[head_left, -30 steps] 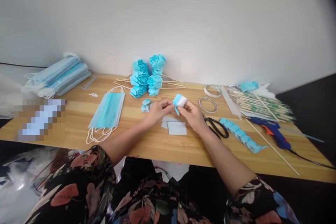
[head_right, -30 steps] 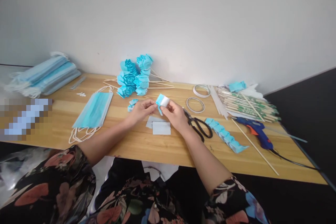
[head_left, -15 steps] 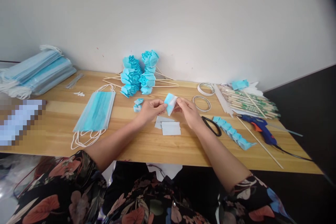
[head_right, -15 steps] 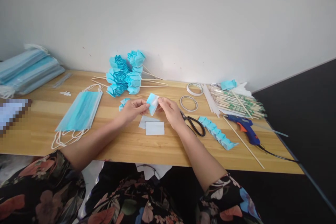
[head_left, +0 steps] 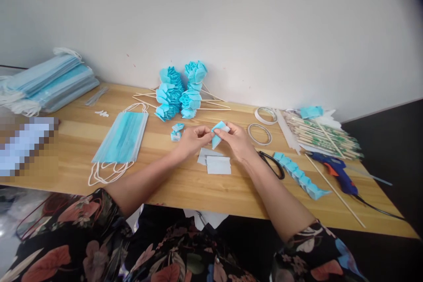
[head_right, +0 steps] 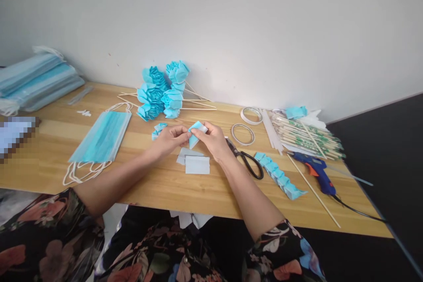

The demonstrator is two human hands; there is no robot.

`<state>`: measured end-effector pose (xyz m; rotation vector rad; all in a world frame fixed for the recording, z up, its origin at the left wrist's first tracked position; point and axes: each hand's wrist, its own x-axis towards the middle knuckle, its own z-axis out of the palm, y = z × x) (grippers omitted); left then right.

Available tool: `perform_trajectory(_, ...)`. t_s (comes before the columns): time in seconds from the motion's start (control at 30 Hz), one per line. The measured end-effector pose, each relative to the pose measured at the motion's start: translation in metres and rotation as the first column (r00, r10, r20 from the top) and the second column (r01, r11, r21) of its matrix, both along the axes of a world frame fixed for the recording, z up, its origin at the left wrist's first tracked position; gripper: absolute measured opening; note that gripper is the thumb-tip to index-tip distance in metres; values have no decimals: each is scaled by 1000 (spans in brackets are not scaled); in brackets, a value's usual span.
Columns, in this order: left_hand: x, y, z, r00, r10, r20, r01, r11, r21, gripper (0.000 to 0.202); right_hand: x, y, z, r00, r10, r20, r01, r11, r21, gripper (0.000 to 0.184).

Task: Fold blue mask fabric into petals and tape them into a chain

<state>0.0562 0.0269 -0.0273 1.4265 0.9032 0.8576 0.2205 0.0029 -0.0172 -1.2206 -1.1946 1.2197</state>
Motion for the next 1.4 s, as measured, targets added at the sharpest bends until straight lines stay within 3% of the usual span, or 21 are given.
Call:
perform_trajectory(0.23,2,0,-2,995,-18,98,25,997,-73,26,5,1,-14,1000,-23,-6,23,999,45,28)
perform_trajectory(0.4,1,1,-2,998,12,58,-7,996,-90,22,10,4,-17,994,-111,2,110,986,124,24)
perform_trajectory(0.6,1,4,-5,999,10,39,-8,998,-56,21,15,3,-22,985,-128,116,107,978,177,23)
perform_trajectory(0.87,2,4,-8,997,16,79,-12,998,-61,14,12,0,-14,992,-110,69,100,986,132,32)
perform_trajectory(1.0,2,2,-4,998,15,66,-9,996,-85,15,11,-2,-15,995,-47,85,35,991,130,25)
perform_trajectory(1.2,2,1,-2,999,21,27,-18,995,-93,15,14,0,-20,975,-149,165,116,974,197,20)
perform_trajectory(1.4,1,1,0,997,26,76,-13,987,-161,20,13,-5,-11,946,-172,276,93,956,276,13)
